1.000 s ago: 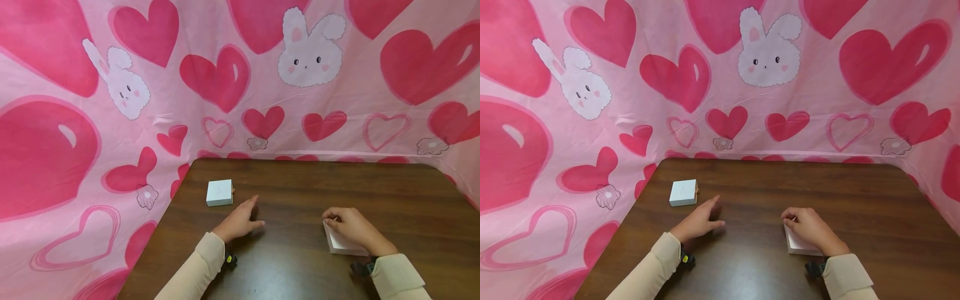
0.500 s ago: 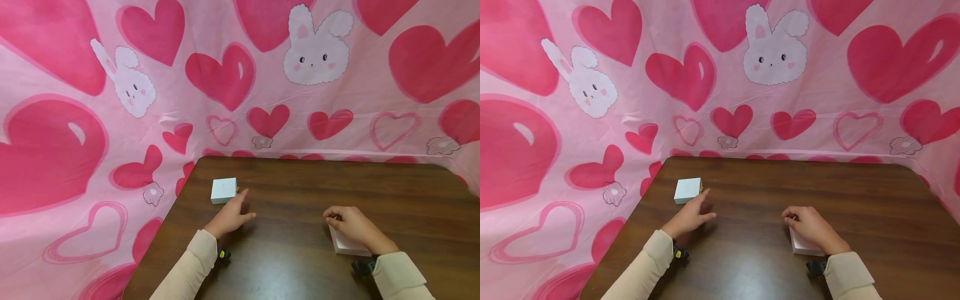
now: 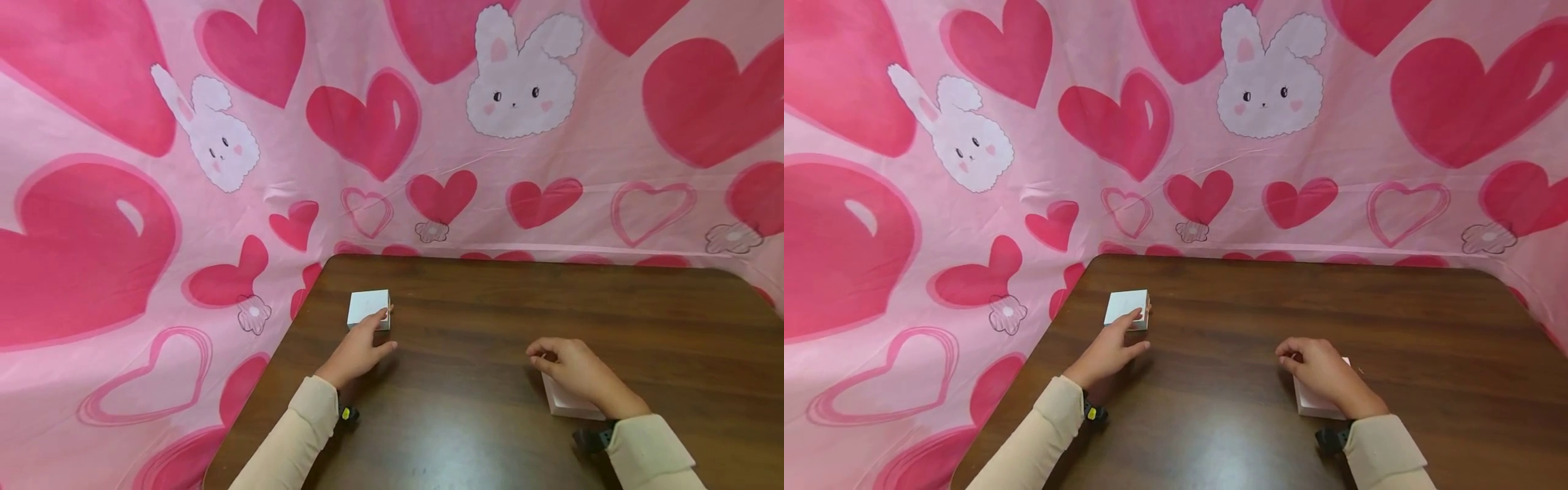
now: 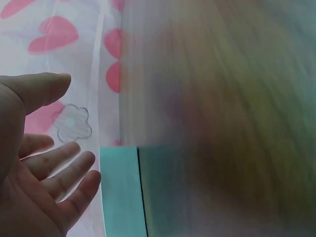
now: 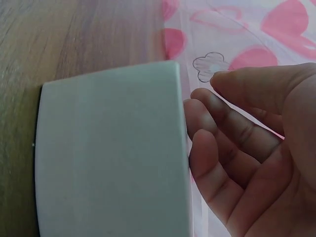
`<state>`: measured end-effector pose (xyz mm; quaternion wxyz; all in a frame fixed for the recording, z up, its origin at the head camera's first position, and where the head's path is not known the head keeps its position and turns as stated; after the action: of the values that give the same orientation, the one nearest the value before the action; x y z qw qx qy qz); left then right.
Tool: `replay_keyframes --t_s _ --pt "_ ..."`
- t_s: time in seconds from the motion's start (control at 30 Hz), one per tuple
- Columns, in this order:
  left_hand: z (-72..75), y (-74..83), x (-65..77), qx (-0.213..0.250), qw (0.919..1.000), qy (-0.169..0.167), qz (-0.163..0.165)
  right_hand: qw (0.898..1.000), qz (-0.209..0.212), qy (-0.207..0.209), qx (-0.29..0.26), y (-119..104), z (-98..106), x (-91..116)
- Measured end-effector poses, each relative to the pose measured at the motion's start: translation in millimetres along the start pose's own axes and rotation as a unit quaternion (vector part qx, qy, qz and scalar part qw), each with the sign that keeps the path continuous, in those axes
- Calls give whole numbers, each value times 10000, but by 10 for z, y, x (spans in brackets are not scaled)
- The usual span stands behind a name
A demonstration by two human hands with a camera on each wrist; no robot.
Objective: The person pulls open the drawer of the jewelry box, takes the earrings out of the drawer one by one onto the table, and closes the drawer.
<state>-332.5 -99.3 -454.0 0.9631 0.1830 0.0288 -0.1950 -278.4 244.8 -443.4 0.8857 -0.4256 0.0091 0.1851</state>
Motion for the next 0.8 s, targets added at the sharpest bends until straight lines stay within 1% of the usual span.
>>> replay_keyframes --t_s 0.17,0.37,0.47,0.6,0.8 --pt "50 -146 18 -83 9998 78 159 9999 -88 -57 -53 -20 -4 -2" --pt "133 -300 1 -283 9986 280 347 9999 -119 -77 -84 -44 -3 -8" --pt "151 -366 -19 -412 9977 291 444 9998 -159 -41 -120 -46 -11 -13" --pt "166 -444 -55 -546 9967 294 532 9997 -106 -33 -218 -49 -29 -22" --pt "210 -512 -100 -742 9946 240 681 9996 -28 -9 -271 -43 -58 -44"
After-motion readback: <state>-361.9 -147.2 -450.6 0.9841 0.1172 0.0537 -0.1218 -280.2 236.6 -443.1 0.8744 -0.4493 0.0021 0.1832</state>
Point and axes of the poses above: each hand's wrist, its own x-axis away from the middle knuckle, its own z-axis out of the back of the hand, y = z × x, the point moved 10 cm from there along -x, towards the middle knuckle, and after that the axes turned 14 degrees about -x, right-handed, at the moved point
